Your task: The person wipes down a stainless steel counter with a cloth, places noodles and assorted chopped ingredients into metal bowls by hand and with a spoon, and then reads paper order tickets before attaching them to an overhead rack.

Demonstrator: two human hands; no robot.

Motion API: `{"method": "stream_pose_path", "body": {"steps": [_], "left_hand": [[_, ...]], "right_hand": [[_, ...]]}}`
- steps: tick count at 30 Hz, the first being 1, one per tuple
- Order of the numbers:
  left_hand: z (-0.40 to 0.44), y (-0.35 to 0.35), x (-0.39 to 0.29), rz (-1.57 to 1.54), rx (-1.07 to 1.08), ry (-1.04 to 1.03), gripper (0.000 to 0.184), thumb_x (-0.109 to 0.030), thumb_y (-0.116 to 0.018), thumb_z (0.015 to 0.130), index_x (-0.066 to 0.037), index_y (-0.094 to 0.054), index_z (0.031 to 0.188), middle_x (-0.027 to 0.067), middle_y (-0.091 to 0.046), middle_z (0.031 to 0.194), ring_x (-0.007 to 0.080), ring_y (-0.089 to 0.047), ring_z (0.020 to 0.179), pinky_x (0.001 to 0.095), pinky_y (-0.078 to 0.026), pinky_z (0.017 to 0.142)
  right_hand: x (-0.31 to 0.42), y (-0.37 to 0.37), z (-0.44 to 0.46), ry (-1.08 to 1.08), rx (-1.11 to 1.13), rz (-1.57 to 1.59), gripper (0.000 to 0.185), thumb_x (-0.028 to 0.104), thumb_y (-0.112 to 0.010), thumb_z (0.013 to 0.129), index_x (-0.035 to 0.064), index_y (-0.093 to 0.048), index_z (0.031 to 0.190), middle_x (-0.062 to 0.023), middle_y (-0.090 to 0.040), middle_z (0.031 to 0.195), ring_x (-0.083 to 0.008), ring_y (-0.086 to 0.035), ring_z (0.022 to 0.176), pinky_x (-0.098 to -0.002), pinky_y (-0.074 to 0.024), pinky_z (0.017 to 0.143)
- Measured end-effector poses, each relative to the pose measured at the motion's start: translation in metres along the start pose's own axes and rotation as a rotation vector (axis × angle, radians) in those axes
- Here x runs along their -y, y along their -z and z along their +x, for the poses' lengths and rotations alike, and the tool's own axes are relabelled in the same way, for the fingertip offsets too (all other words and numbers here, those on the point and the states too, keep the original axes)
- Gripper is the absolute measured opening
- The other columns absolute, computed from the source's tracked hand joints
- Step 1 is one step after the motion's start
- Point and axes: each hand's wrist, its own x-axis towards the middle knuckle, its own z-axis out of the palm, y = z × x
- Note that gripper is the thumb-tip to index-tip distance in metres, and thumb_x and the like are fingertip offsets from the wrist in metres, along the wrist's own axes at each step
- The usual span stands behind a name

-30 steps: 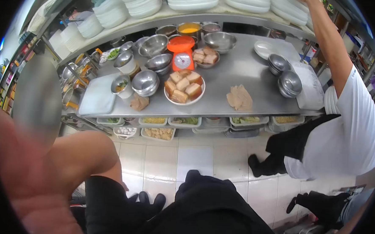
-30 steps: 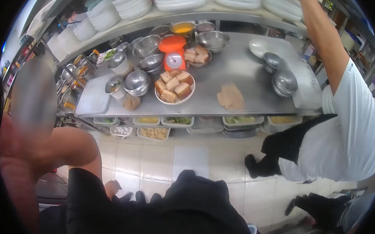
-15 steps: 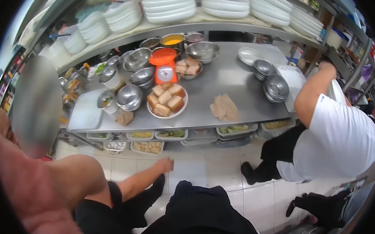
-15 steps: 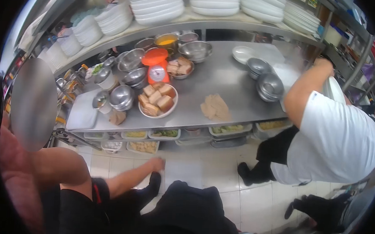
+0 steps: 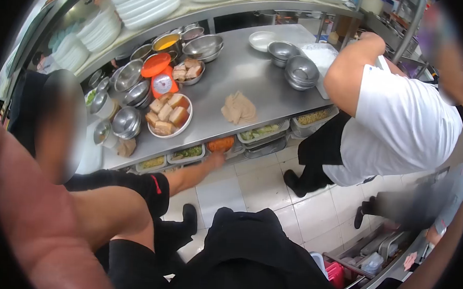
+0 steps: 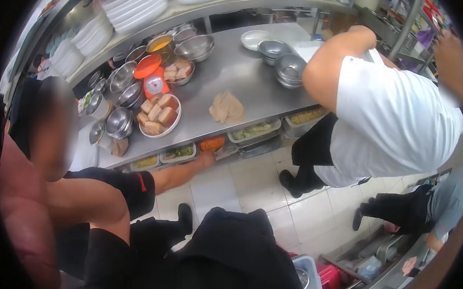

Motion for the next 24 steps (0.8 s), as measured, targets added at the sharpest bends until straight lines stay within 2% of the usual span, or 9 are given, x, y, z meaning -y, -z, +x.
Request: {"method": "stream_pose_path", "body": {"steps": [7, 10, 13, 17, 19, 20, 21, 23, 24], "left_hand": [[0.019, 0.104, -0.113, -0.083, -0.257, -0.33, 0.067, -0.044, -0.047, 0.08, -0.006, -0.038, 0.135, 0.0255, -0.036, 0.136, 0.0394, -0.034, 0.127, 0.0606, -0.026, 0.099], [-0.01, 0.055, -0.11, -0.305, -0.26, -0.177, 0.063, -0.026, -0.065, 0.069, -0.006, -0.049, 0.127, 0.0252, -0.056, 0.109, 0.029, -0.056, 0.098, 0.0502, -0.044, 0.081], [-0.051, -0.007, -0.119, -0.734, -0.164, 0.357, 0.032, -0.011, -0.062, 0.07, 0.001, -0.067, 0.099, 0.0195, -0.065, 0.098, 0.0287, -0.063, 0.087, 0.0356, -0.047, 0.082], [-0.177, -0.102, -0.098, -0.477, 0.327, 0.928, 0.033, -0.024, -0.053, 0.086, -0.002, -0.064, 0.108, 0.0193, -0.062, 0.108, 0.0339, -0.059, 0.1, 0.0386, -0.046, 0.088], [-0.25, -0.142, -0.102, -0.112, 0.7, 1.206, 0.043, -0.036, -0.042, 0.091, -0.005, -0.058, 0.115, 0.0211, -0.059, 0.111, 0.0394, -0.056, 0.104, 0.0444, -0.044, 0.091], [-0.298, -0.166, -0.108, 0.084, 0.905, 1.258, 0.05, -0.042, -0.036, 0.091, -0.005, -0.055, 0.119, 0.0205, -0.06, 0.109, 0.037, -0.055, 0.105, 0.0438, -0.043, 0.093], [-0.333, -0.179, -0.116, 0.08, 1.029, 1.368, 0.053, -0.044, -0.038, 0.09, -0.005, -0.055, 0.12, 0.0212, -0.058, 0.113, 0.0371, -0.055, 0.106, 0.0443, -0.042, 0.093], [-0.426, -0.208, -0.124, -0.342, 1.065, 1.543, 0.055, -0.047, -0.04, 0.089, -0.005, -0.054, 0.122, 0.0207, -0.054, 0.121, 0.0365, -0.053, 0.111, 0.0446, -0.042, 0.093], [-0.467, -0.221, -0.145, -0.582, 0.736, 1.796, 0.056, -0.048, -0.041, 0.089, -0.005, -0.054, 0.121, 0.0194, -0.054, 0.121, 0.0359, -0.053, 0.111, 0.0469, -0.042, 0.093]], "right_hand": [[0.048, 0.039, -0.038, 0.047, -0.036, 0.074, 0.016, 0.01, -0.052, 0.081, 0.0009, -0.064, 0.084, -0.0115, -0.064, 0.088, -0.0234, -0.059, 0.082, -0.0328, -0.0439, 0.081], [0.054, 0.039, -0.052, 0.024, -0.074, 0.121, 0.016, 0.009, -0.051, 0.082, 0.0009, -0.064, 0.083, -0.0113, -0.064, 0.087, -0.0232, -0.059, 0.082, -0.0326, -0.044, 0.081], [0.06, 0.029, -0.076, -0.079, -0.128, 0.227, 0.016, 0.009, -0.051, 0.082, 0.0009, -0.065, 0.082, -0.0111, -0.065, 0.086, -0.023, -0.059, 0.081, -0.0323, -0.0441, 0.081], [0.067, -0.035, -0.126, -0.552, -0.072, 0.474, 0.016, 0.008, -0.05, 0.082, 0.0009, -0.065, 0.081, -0.0109, -0.065, 0.085, -0.0227, -0.06, 0.08, -0.032, -0.0443, 0.08], [0.08, -0.092, -0.194, -1.19, 0.172, 0.644, 0.018, 0.012, -0.053, 0.086, -0.0014, -0.065, 0.084, -0.01, -0.065, 0.084, -0.023, -0.06, 0.081, -0.0311, -0.0446, 0.078], [0.087, -0.118, -0.24, -1.282, 0.345, 0.644, 0.019, 0.013, -0.054, 0.089, -0.0019, -0.065, 0.088, -0.0066, -0.063, 0.08, -0.0144, -0.058, 0.076, -0.0251, -0.0456, 0.069], [0.098, -0.142, -0.316, -1.311, 0.521, 0.541, 0.021, 0.015, -0.055, 0.089, -0.0021, -0.065, 0.087, -0.0053, -0.064, 0.075, -0.0142, -0.059, 0.073, -0.028, -0.0471, 0.067], [0.125, -0.159, -0.398, -1.181, 1.018, 0.317, 0.025, 0.027, -0.059, 0.086, 0.0039, -0.067, 0.09, -0.0189, -0.065, 0.081, -0.0291, -0.065, 0.075, -0.0363, -0.0502, 0.069], [0.14, -0.159, -0.429, -1.084, 1.101, 0.423, 0.032, 0.037, -0.059, 0.084, 0.0078, -0.067, 0.093, -0.0221, -0.063, 0.083, -0.0372, -0.063, 0.082, -0.0419, -0.05, 0.073]]}}
